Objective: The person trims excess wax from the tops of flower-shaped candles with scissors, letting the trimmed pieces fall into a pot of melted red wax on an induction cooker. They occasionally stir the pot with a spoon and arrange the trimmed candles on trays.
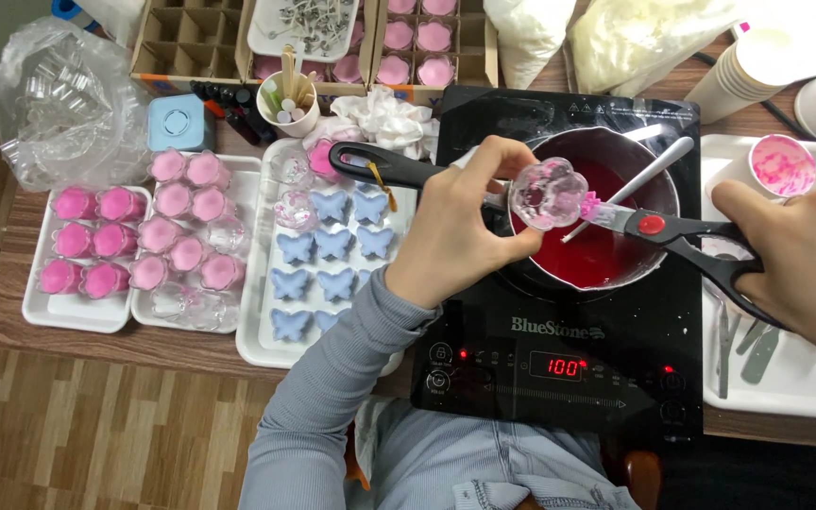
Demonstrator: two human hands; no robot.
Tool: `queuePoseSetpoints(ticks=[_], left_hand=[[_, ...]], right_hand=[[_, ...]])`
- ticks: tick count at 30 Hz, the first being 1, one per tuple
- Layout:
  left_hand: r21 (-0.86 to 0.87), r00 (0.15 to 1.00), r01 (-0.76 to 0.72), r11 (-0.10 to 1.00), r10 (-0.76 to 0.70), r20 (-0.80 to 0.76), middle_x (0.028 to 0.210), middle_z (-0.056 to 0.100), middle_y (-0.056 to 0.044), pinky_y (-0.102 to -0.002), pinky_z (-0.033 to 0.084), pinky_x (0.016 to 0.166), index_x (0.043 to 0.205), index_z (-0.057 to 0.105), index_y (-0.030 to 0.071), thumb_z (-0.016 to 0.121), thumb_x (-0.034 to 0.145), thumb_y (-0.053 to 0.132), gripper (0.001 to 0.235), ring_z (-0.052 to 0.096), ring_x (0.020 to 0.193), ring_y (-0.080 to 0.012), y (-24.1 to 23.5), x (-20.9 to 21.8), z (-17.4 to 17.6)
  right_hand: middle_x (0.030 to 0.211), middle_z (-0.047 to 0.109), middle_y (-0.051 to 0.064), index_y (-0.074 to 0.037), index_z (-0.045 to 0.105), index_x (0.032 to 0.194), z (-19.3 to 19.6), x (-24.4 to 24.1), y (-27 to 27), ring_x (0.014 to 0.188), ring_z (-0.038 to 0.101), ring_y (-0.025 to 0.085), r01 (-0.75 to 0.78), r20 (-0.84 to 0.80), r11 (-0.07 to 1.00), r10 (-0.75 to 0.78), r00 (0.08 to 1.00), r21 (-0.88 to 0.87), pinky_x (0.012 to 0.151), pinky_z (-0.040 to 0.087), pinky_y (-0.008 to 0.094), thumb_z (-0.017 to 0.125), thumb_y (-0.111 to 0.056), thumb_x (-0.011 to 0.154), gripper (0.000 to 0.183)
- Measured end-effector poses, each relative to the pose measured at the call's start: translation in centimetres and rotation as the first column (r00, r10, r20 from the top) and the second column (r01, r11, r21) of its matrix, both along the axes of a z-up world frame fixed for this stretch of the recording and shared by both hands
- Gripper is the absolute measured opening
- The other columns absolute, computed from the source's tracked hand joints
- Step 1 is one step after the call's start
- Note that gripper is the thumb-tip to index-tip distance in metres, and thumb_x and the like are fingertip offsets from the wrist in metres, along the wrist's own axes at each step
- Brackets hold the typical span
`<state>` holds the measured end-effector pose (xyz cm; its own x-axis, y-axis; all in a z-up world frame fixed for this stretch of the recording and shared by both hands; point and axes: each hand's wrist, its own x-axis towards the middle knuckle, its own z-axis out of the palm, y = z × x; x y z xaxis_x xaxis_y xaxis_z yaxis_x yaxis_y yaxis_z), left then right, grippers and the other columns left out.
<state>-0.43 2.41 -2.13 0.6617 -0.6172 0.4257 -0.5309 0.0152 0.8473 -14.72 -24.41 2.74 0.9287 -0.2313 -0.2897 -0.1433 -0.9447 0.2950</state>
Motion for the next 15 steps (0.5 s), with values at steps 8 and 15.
queuePoseSetpoints(ticks=[8,15], left_hand=[[-0.007,0.998,0.037,0.999,-0.037,0.058,0.112,0.074,-0.010,-0.031,0.062,0.092,0.123,0.053,0.007,0.081,0.081,0.013,0.051,0.077,0.105,-0.0226,-0.6,0.0,-1.0],[-0.021,0.997,0.032,0.999,-0.030,0.076,0.112,0.075,-0.010,-0.031,0.063,0.095,0.131,0.057,0.010,0.083,0.086,0.020,0.052,0.078,0.105,-0.0224,0.0,-0.5,-0.2]], right_hand=[[0.054,0.067,0.002,-0.015,0.064,0.097,1.2,0.1,1.1,0.047,0.067,0.017,-0.027,0.026,1.000,0.027,0.999,-0.013,0.050,0.050,0.030,0.085,-0.037,0.076,0.037],[0.053,0.067,0.001,-0.014,0.064,0.099,1.9,0.7,1.4,0.047,0.065,0.014,0.069,-0.038,0.997,-0.067,0.997,0.040,0.047,0.052,0.029,0.084,-0.039,0.079,0.038]])
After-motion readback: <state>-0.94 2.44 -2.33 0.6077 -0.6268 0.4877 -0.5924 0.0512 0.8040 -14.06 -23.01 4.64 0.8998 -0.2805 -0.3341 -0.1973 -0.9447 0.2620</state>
